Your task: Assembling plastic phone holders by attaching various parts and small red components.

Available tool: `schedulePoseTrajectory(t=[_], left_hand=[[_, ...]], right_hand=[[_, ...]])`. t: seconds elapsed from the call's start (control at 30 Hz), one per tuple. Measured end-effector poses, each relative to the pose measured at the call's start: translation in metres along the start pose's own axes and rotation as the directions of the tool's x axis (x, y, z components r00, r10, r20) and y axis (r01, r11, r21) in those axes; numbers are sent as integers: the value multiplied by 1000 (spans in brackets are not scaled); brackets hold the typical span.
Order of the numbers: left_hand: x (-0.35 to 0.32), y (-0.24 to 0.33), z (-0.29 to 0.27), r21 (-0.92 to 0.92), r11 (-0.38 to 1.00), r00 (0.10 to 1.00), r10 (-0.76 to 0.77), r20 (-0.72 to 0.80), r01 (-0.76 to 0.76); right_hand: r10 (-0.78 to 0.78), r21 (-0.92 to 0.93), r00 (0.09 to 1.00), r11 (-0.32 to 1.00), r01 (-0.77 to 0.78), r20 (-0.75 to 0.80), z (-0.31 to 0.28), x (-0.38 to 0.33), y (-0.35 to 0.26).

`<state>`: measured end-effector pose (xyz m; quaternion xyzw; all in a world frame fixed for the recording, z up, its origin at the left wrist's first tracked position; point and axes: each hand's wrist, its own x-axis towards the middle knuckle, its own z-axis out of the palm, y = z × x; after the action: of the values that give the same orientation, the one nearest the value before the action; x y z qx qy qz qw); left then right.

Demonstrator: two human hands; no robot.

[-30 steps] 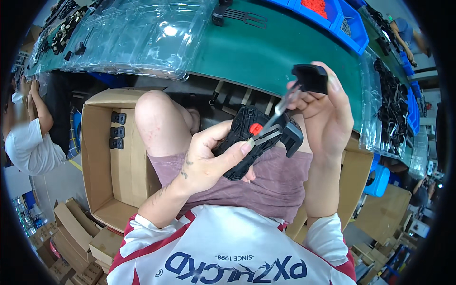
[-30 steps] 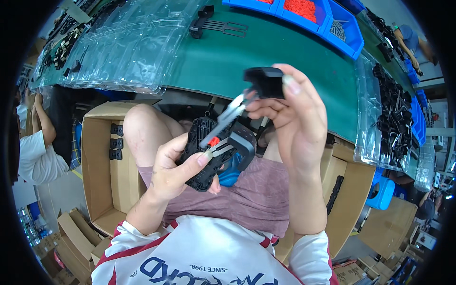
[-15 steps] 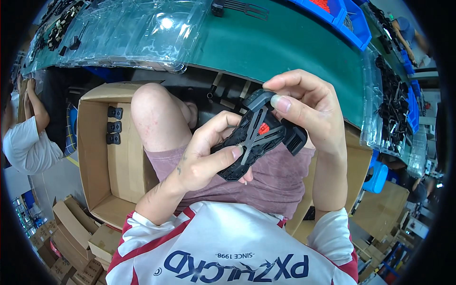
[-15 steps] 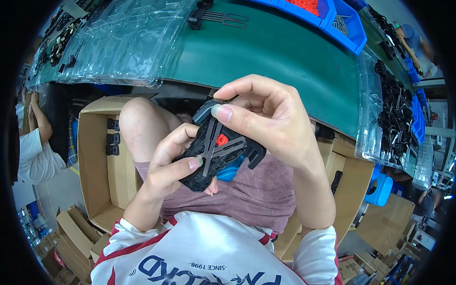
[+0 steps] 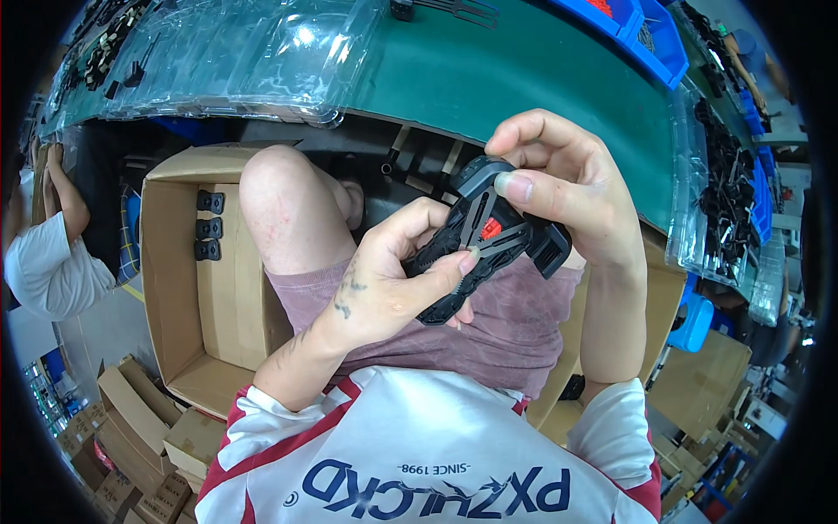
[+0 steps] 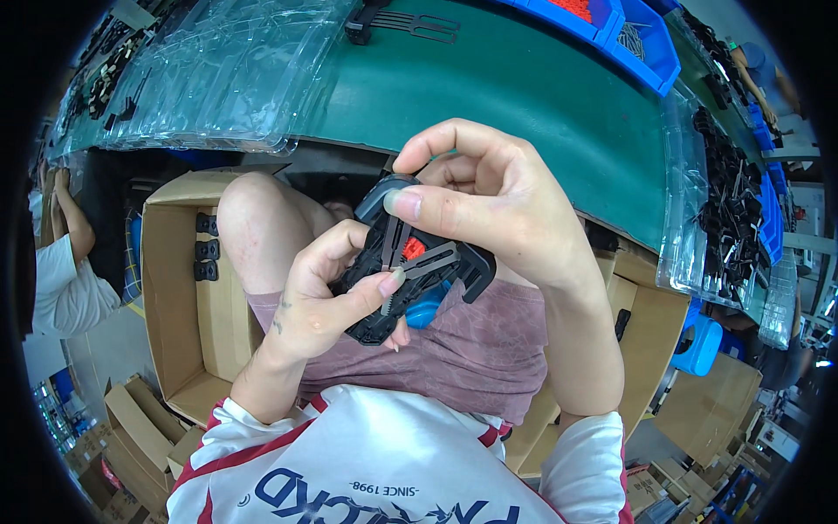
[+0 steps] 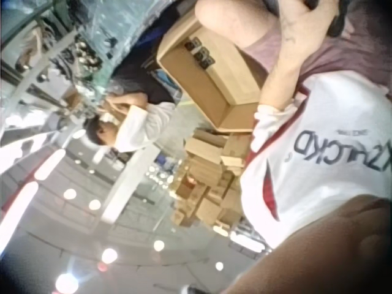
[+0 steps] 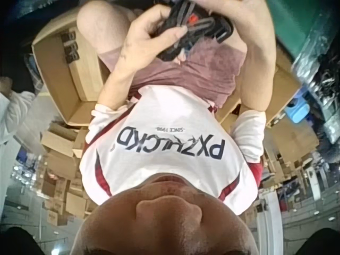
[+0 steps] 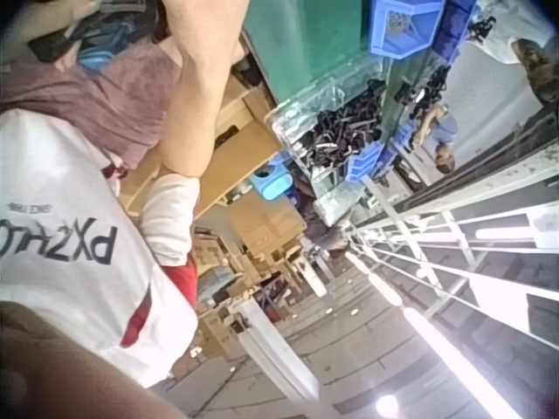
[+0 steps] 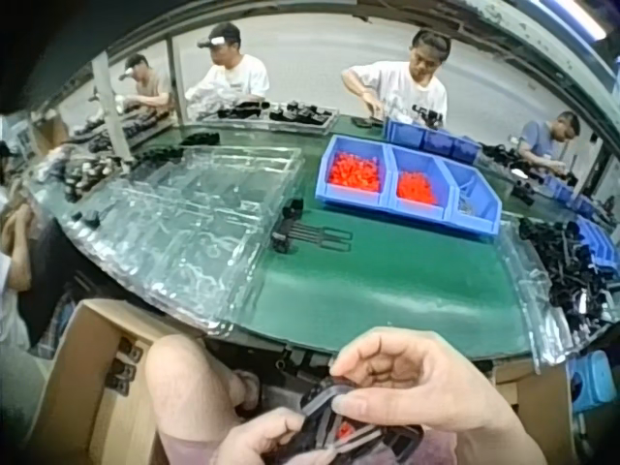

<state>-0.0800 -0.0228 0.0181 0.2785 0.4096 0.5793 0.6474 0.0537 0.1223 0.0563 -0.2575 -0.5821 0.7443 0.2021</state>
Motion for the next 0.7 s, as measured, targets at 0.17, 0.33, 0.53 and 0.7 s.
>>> schedulePoseTrajectory(t=[0.17, 0.33, 0.53, 0.7], left_hand=[[-2, -4, -6, 9, 999, 999, -33, 26, 33], [-3, 1, -4, -22, 998, 997, -54, -62, 53], [11, -8, -33, 120, 992, 998, -31, -51, 37], [8, -5, -48, 75, 997, 996, 1, -91, 6]], right_hand=[[123, -53, 989, 992, -119, 86, -3, 9, -2], [100, -137, 991, 987, -87, 89, -1, 21, 3], [159, -285, 969, 953, -101, 190, 10, 37, -2], [209, -335, 943, 935, -114, 260, 21, 57, -6]])
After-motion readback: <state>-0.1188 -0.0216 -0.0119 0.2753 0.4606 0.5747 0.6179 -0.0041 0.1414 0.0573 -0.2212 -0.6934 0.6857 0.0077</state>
